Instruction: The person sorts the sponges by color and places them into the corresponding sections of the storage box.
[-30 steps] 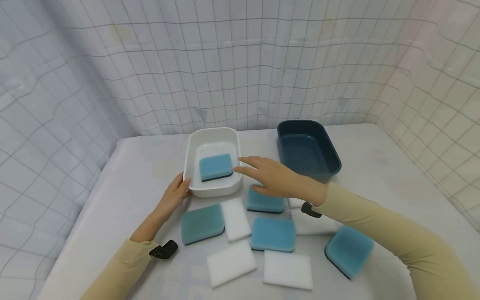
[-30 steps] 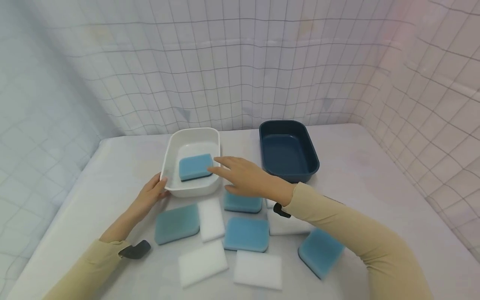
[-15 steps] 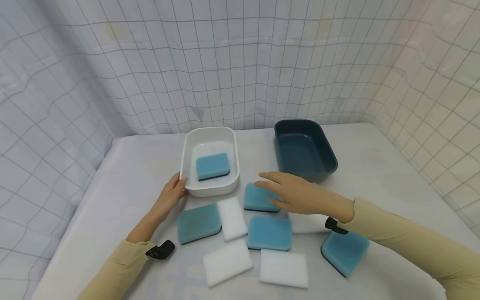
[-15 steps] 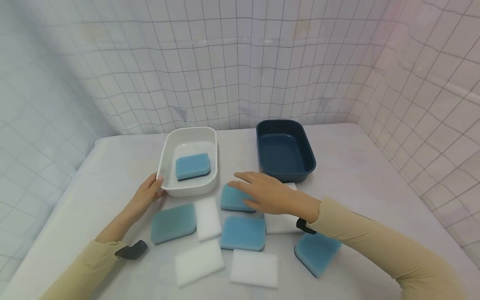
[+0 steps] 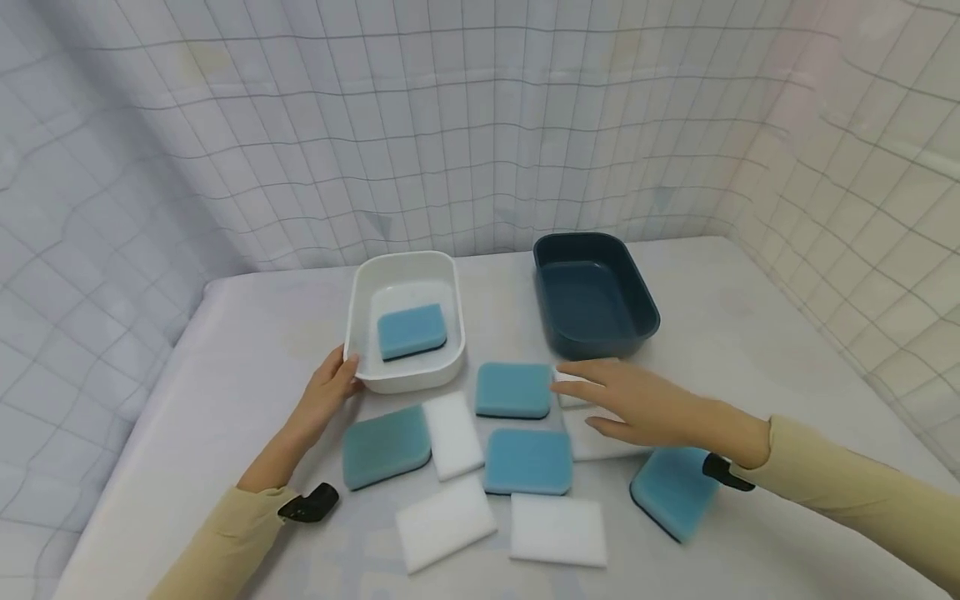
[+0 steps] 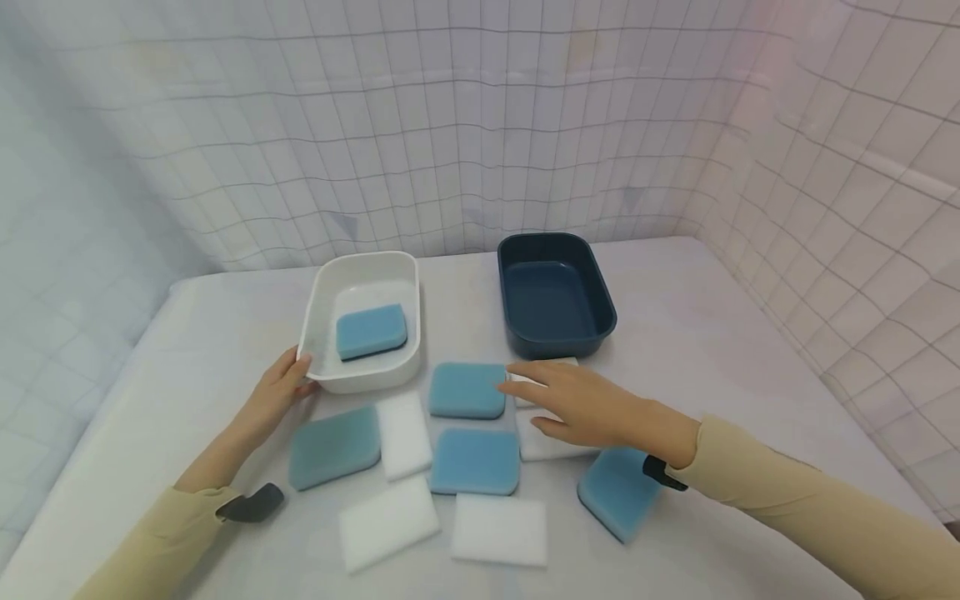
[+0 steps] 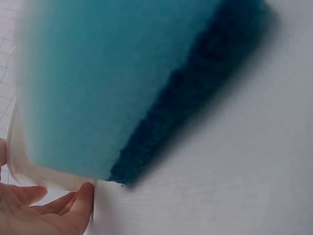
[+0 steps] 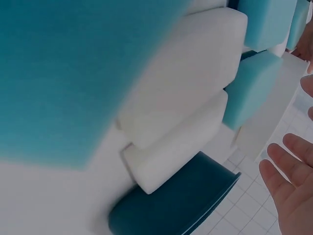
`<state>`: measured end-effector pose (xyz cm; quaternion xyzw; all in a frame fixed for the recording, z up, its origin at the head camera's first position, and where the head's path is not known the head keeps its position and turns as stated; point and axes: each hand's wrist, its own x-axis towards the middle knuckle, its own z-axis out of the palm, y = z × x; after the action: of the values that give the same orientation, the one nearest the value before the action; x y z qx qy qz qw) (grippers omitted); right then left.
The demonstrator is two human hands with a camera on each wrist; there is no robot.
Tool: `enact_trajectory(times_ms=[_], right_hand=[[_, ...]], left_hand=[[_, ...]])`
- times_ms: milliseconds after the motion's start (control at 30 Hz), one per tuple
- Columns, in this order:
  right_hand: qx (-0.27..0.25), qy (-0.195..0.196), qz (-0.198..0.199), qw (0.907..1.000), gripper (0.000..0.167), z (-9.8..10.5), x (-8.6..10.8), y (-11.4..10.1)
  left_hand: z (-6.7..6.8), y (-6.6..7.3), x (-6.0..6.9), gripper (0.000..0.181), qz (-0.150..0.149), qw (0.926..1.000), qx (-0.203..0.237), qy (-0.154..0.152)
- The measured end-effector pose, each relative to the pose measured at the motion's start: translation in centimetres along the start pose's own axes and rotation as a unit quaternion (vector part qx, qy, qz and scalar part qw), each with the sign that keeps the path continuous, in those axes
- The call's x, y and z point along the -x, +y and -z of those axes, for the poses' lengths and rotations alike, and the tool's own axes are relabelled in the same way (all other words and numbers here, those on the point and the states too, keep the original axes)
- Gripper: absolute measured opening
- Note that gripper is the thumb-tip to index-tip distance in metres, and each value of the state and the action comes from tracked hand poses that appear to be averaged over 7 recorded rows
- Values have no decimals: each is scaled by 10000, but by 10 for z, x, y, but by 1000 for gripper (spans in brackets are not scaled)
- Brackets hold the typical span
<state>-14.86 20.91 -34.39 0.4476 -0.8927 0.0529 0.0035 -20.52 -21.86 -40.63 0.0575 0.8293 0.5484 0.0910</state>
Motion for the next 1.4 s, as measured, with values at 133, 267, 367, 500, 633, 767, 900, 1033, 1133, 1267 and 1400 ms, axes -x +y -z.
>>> enact_trajectory(times_ms=[133,267,367,500,633,767,900,1033,1133,1267,1400], right_hand=[[-61,-265,-342,9990,57,-4,17,0],[-104,-222,-421,9988,60,-9,36,2],[-57,-8,-320,9995,60,-11,51,3],[-7,107,-306,9995,57,-14,69,2],[-70,7,-371,9993,54,-16,82,2],[62,-9,-278,9996,55,-18,92,4],[271,116,-144,9995,60,-19,102,6],[389,270,48,9989,67,-21,109,8],[377,430,318,9979,72,-24,113,10],[298,564,595,9962,75,-28,117,12],[224,565,680,9958,78,-31,120,13]], left_hand=[[0,-2,0,63,9,10000,56,-32],[0,0,1,64,19,9999,129,-29],[0,1,2,64,21,9999,139,-34],[0,2,3,64,35,9999,111,-45],[1,4,3,64,45,9999,150,-45],[2,4,3,63,89,9997,209,-65],[1,2,3,62,99,9997,184,-108],[0,1,2,61,86,9998,135,-108],[0,2,2,62,70,9998,121,-116],[0,3,3,65,52,9998,159,-123],[0,3,3,64,63,9998,169,-109]])
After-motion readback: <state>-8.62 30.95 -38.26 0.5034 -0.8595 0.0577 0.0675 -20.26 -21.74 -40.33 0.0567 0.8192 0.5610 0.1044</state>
